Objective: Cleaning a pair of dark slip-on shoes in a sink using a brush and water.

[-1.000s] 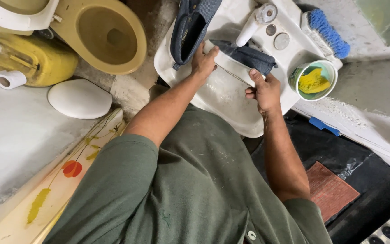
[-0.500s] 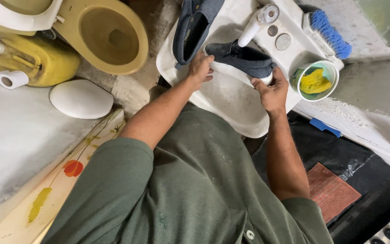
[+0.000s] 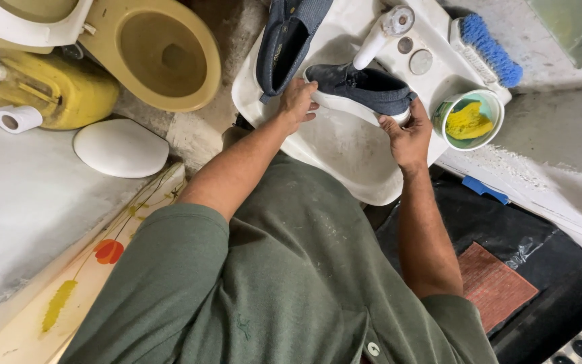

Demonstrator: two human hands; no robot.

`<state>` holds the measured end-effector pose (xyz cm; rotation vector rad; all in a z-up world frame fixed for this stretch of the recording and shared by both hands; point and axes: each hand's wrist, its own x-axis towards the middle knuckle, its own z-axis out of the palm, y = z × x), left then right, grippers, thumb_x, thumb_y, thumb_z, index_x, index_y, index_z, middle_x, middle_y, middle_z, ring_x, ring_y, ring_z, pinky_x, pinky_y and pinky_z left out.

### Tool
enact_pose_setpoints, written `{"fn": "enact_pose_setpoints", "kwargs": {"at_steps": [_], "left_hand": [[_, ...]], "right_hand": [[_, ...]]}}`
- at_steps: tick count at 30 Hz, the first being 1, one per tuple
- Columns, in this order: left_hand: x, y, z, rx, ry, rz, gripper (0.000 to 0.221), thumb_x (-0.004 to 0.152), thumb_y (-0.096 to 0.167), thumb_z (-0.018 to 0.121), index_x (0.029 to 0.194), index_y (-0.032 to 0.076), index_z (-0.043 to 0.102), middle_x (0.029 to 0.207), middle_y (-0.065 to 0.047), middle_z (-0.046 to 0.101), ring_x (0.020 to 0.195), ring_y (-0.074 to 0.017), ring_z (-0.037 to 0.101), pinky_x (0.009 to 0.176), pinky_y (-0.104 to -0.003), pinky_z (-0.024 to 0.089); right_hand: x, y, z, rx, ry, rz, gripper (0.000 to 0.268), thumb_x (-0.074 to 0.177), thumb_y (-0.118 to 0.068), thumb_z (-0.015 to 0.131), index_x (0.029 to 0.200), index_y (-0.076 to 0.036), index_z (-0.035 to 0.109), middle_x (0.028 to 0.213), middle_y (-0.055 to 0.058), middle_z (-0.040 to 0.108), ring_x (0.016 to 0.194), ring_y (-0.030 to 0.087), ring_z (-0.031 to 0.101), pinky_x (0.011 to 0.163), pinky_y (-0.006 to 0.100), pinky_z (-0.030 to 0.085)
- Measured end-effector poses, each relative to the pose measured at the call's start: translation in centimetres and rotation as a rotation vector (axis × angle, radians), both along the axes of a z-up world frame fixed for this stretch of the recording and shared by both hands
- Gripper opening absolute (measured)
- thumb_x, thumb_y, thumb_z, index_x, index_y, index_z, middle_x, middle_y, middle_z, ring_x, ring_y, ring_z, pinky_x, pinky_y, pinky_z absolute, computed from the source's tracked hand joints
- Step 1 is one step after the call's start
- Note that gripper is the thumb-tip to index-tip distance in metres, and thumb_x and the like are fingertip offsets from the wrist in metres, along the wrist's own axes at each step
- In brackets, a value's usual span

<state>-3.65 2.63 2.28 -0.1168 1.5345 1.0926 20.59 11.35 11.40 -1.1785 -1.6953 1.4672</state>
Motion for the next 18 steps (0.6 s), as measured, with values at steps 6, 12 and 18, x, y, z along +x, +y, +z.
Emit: {"fn": "enact_pose_setpoints", "kwargs": {"at_steps": [6,12,18], "left_hand": [[0.2,0.1,-0.8,0.001,-0.044,0.048,0.057,0.092,0.034,0.068,0.138,0.005,0.051,0.129,-0.026,0.058,0.1,-0.0458,0.074,0.093,-0.067,0.055],[0.4,0.5,-2.5,0.006,-0.096,0.096,0.053,0.094,0.031,0.065,0.138,0.005,0.049,0.131,-0.026,0.053,0.101,-0.0492,0.072,0.096,-0.068,0.054],[0.4,1.0,-4.8,0.012,-0.174,0.146,0.047,0.096,0.031,0.063,0.134,0.008,0.048,0.122,-0.023,0.052,0.099,-0.0463,0.07,0.094,-0.068,0.055]], "right_hand": [[-0.3,-0.1,1.0,-0.026,0.003,0.005,0.064,0.09,0.006,0.084,0.145,-0.008,0.054,0.124,0.01,0.065,0.112,0.023,0.063,0.093,0.042,0.062],[0.0,0.2,0.9,-0.046,-0.007,0.006,0.063,0.092,0.006,0.082,0.146,-0.009,0.054,0.123,0.009,0.063,0.111,0.023,0.064,0.091,0.041,0.064],[-1.6,-0.1,3.0,-0.026,-0.02,0.015,0.066,0.091,0.006,0.084,0.147,-0.007,0.052,0.123,0.009,0.062,0.111,0.024,0.062,0.091,0.042,0.064]]}}
